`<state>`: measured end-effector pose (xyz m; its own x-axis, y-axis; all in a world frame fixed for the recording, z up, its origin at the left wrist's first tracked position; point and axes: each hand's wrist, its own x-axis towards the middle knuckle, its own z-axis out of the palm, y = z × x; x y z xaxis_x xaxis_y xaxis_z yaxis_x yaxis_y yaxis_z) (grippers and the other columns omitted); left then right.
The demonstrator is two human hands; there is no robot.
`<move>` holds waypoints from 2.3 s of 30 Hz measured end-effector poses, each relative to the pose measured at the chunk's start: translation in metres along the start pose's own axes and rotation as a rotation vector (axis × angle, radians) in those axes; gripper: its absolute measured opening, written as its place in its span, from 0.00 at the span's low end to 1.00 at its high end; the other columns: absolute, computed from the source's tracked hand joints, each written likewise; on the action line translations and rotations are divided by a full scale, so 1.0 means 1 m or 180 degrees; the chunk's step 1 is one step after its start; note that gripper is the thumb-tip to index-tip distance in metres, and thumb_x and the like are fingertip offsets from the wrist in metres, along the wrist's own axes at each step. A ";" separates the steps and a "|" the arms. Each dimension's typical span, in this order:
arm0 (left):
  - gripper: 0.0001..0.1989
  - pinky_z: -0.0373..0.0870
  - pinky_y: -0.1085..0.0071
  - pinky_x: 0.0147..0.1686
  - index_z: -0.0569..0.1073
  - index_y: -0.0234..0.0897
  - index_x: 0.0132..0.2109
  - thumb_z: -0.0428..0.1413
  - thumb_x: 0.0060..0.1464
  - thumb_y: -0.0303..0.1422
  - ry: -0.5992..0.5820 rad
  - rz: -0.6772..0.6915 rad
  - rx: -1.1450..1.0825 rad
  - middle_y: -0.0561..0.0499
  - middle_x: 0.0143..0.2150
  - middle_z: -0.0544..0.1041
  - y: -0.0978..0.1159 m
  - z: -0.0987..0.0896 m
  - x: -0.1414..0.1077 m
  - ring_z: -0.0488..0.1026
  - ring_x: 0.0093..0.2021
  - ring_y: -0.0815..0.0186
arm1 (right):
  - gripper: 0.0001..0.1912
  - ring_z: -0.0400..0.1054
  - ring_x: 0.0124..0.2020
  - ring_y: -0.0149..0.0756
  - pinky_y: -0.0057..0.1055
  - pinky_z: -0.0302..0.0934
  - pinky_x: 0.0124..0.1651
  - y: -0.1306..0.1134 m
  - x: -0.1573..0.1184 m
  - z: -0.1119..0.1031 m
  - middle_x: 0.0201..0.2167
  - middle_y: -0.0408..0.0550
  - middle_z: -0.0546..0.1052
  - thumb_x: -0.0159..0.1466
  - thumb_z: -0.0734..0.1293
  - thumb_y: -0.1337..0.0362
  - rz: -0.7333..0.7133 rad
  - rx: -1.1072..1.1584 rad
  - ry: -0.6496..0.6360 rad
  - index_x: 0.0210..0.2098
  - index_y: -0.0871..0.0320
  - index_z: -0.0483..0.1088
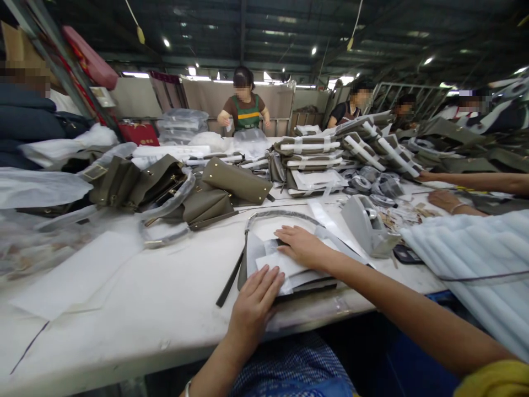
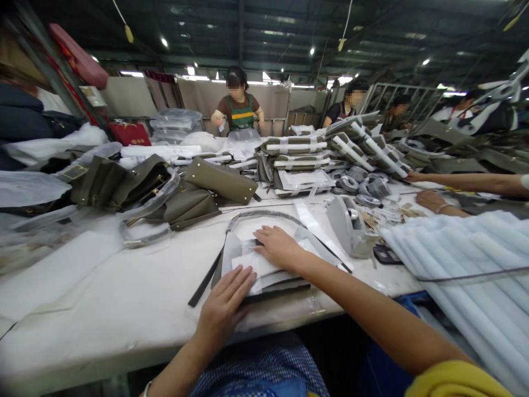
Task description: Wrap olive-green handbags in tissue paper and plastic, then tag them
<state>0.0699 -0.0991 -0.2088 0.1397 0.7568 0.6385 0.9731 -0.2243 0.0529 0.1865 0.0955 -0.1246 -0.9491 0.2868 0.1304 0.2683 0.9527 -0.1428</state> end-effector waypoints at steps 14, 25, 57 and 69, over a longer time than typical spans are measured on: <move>0.28 0.68 0.55 0.61 0.59 0.35 0.68 0.53 0.63 0.31 -0.0210 -0.0086 -0.0312 0.45 0.64 0.70 -0.007 -0.003 -0.001 0.66 0.64 0.56 | 0.13 0.69 0.57 0.42 0.46 0.61 0.62 -0.024 -0.020 0.003 0.52 0.54 0.78 0.70 0.62 0.66 -0.0357 0.0623 0.0612 0.50 0.59 0.75; 0.30 0.64 0.57 0.65 0.60 0.37 0.67 0.57 0.61 0.37 -0.0331 -0.0124 -0.0682 0.44 0.64 0.70 -0.014 -0.008 0.003 0.63 0.66 0.57 | 0.15 0.72 0.45 0.40 0.37 0.67 0.45 -0.085 -0.112 0.082 0.45 0.54 0.80 0.69 0.65 0.67 -0.0960 0.0257 0.1425 0.54 0.63 0.71; 0.29 0.66 0.55 0.64 0.60 0.34 0.67 0.56 0.62 0.34 -0.0471 0.0266 -0.0255 0.42 0.65 0.68 -0.021 -0.015 0.002 0.62 0.67 0.55 | 0.07 0.71 0.36 0.33 0.34 0.66 0.42 -0.076 -0.125 0.062 0.36 0.46 0.81 0.68 0.63 0.71 -0.1106 0.0918 0.1315 0.41 0.56 0.73; 0.30 0.64 0.55 0.65 0.59 0.34 0.68 0.56 0.62 0.35 -0.0446 0.0210 -0.0364 0.43 0.66 0.68 -0.022 -0.013 0.000 0.60 0.68 0.56 | 0.19 0.74 0.40 0.37 0.38 0.70 0.48 -0.083 -0.115 0.051 0.39 0.49 0.82 0.65 0.69 0.62 -0.1064 0.0631 0.1697 0.55 0.59 0.70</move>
<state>0.0465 -0.1021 -0.2005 0.2343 0.8145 0.5307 0.9350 -0.3383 0.1065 0.2655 -0.0213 -0.1778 -0.7504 0.0379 0.6599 -0.1104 0.9771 -0.1817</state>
